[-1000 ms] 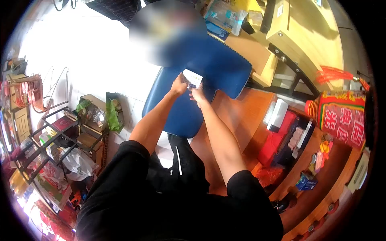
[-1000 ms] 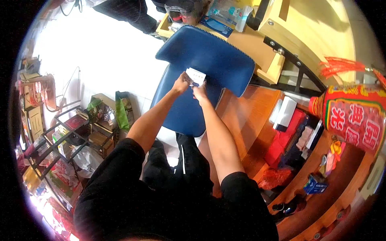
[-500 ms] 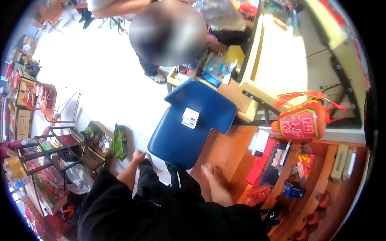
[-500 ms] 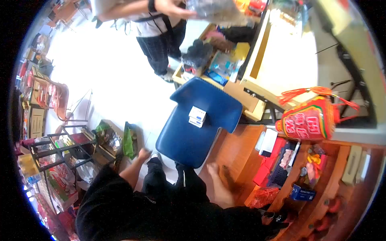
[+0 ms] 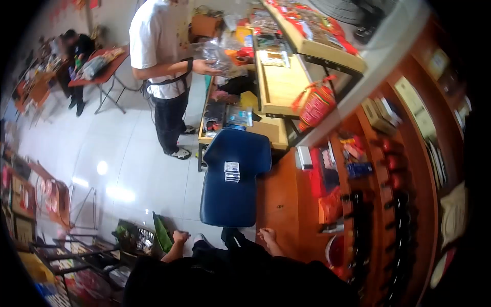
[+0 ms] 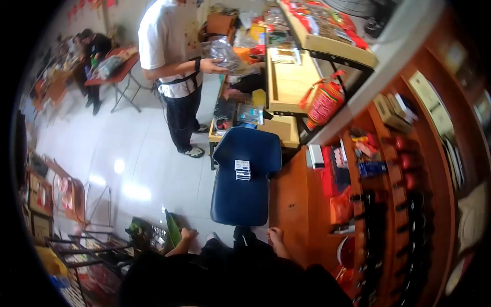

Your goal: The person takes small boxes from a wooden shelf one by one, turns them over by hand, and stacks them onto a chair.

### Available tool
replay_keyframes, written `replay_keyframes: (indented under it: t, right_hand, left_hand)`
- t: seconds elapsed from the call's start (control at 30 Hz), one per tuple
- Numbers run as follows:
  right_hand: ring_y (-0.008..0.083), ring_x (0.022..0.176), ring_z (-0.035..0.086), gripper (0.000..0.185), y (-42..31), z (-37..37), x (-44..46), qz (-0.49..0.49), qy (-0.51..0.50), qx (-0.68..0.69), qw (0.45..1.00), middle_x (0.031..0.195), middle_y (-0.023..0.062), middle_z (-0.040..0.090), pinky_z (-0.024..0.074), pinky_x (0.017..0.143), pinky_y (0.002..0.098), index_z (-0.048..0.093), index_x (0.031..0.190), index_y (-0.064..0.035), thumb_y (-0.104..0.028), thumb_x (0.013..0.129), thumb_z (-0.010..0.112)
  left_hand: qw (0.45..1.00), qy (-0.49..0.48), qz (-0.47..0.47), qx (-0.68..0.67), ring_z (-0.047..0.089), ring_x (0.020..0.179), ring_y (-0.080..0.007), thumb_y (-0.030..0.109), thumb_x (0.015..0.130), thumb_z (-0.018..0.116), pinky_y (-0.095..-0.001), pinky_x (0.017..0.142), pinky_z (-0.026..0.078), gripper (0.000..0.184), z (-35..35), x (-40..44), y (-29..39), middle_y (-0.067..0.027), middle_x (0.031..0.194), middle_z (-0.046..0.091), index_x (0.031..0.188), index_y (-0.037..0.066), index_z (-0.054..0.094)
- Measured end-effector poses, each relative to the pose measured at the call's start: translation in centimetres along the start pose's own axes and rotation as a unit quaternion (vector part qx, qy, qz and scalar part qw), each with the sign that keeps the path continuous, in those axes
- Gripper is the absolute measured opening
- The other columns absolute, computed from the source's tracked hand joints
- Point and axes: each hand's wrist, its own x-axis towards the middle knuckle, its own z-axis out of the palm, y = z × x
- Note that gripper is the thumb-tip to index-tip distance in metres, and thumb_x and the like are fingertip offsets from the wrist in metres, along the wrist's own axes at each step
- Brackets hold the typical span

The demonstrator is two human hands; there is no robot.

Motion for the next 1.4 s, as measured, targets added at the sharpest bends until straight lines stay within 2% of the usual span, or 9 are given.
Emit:
replay_keyframes:
  t: [0.2, 0.3, 0.57, 0.67, 0.83, 0.97, 1.1, 1.27, 1.4]
  right_hand:
    - [0.0137, 0.053, 0.056, 0.013, 2.8, 1.1, -6.5, 0.053, -0.023, 0.014, 0.998, 0.068, 0.0101, 0.063, 0.0444, 0.046, 0.0246, 0.062, 0.085, 0.0005, -0.012, 0.085, 0.056]
    - [0.0138, 0.052, 0.056, 0.01, 6.1, 1.0, -6.9, -0.006, 0.003, -0.036, 0.999, 0.069, 0.0105, 0.063, 0.0439, 0.044, 0.0243, 0.061, 0.083, -0.0004, -0.01, 0.085, 0.058]
    - [0.0153, 0.051, 0.055, 0.022, 11.9, -0.2, -11.5, -0.009, -0.158, -0.05, 0.986, 0.066, 0.012, 0.062, 0.0436, 0.043, 0.0264, 0.056, 0.088, -0.0009, -0.021, 0.092, 0.049]
    - [0.0156, 0.05, 0.054, 0.017, 16.4, -1.0, -14.2, 0.027, -0.216, 0.013, 0.976, 0.065, 0.0138, 0.06, 0.0427, 0.043, 0.0259, 0.055, 0.087, -0.0015, -0.018, 0.088, 0.054]
    - [0.0149, 0.048, 0.051, 0.013, 26.4, -5.0, -22.0, 0.036, -0.119, 0.076, 0.989, 0.064, 0.0124, 0.058, 0.0412, 0.043, 0.0261, 0.054, 0.087, -0.0011, -0.013, 0.083, 0.059]
    - [0.0153, 0.048, 0.049, 0.014, 30.7, -9.0, -29.7, 0.015, -0.054, 0.076, 0.996, 0.063, 0.0108, 0.055, 0.0394, 0.043, 0.0262, 0.052, 0.082, -0.0004, -0.013, 0.083, 0.059]
    - [0.016, 0.049, 0.049, 0.016, 32.3, -13.1, -37.6, 0.099, 0.054, 0.13, 0.985, 0.062, 0.0105, 0.055, 0.0399, 0.046, 0.0267, 0.053, 0.083, 0.0004, -0.015, 0.084, 0.058]
    - [0.017, 0.047, 0.047, 0.012, 39.4, -17.2, -45.1, 0.099, 0.179, 0.203, 0.957, 0.061, 0.0108, 0.053, 0.0391, 0.043, 0.0277, 0.055, 0.087, -0.0013, -0.014, 0.086, 0.053]
    - [0.0174, 0.044, 0.048, 0.009, 42.0, -18.4, -51.5, 0.075, 0.245, 0.239, 0.937, 0.06, 0.0117, 0.054, 0.0371, 0.038, 0.0267, 0.053, 0.088, -0.0006, -0.009, 0.085, 0.053]
  left_hand:
    - [0.943, -0.002, 0.144, -0.299, 0.064, 0.056, -0.0208, 0.007, 0.074, 0.062, -0.0303, 0.05, 0.052, 0.013, -7.9, -1.6, 7.0, -0.0158, 0.067, 0.066, 0.069, -0.005, 0.06]
    - [0.932, 0.013, 0.083, -0.353, 0.065, 0.056, -0.0239, 0.005, 0.077, 0.061, -0.0315, 0.046, 0.053, 0.012, -9.2, -5.2, 5.3, -0.0185, 0.073, 0.066, 0.079, -0.006, 0.056]
    - [0.961, 0.128, 0.024, -0.243, 0.062, 0.051, -0.0144, 0.011, 0.078, 0.061, -0.0261, 0.052, 0.052, 0.017, -3.7, -21.4, -13.4, -0.0092, 0.065, 0.067, 0.076, -0.003, 0.069]
    - [0.903, 0.102, -0.062, -0.412, 0.062, 0.049, -0.0151, 0.01, 0.078, 0.058, -0.0258, 0.048, 0.052, 0.02, 1.7, -27.1, -23.9, -0.0096, 0.064, 0.067, 0.066, -0.004, 0.067]
    - [0.917, 0.12, -0.108, -0.366, 0.062, 0.049, -0.0174, 0.007, 0.077, 0.063, -0.0275, 0.043, 0.05, 0.015, 1.4, -41.4, -32.4, -0.0135, 0.066, 0.066, 0.07, -0.006, 0.064]
    - [0.911, 0.122, 0.076, -0.386, 0.056, 0.048, -0.0136, 0.013, 0.08, 0.064, -0.026, 0.043, 0.045, 0.018, -1.7, -39.7, -31.6, -0.0066, 0.062, 0.06, 0.071, 0.0, 0.056]
    - [0.901, 0.155, 0.322, -0.247, 0.057, 0.068, -0.0113, 0.021, 0.089, 0.056, -0.0245, 0.064, 0.046, 0.023, -13.5, -47.6, -12.6, -0.0059, 0.074, 0.061, 0.092, -0.002, 0.058]
    - [0.557, 0.085, 0.754, -0.339, 0.056, 0.09, -0.0252, 0.015, 0.086, 0.048, -0.0349, 0.085, 0.042, 0.03, -24.6, -66.4, -2.4, -0.0168, 0.097, 0.059, 0.108, -0.006, 0.053]
    - [0.428, -0.09, 0.833, -0.339, 0.056, 0.082, -0.022, 0.039, 0.086, 0.056, -0.0344, 0.071, 0.047, 0.032, -26.3, -78.5, -3.9, -0.0052, 0.096, 0.053, 0.104, 0.013, 0.057]
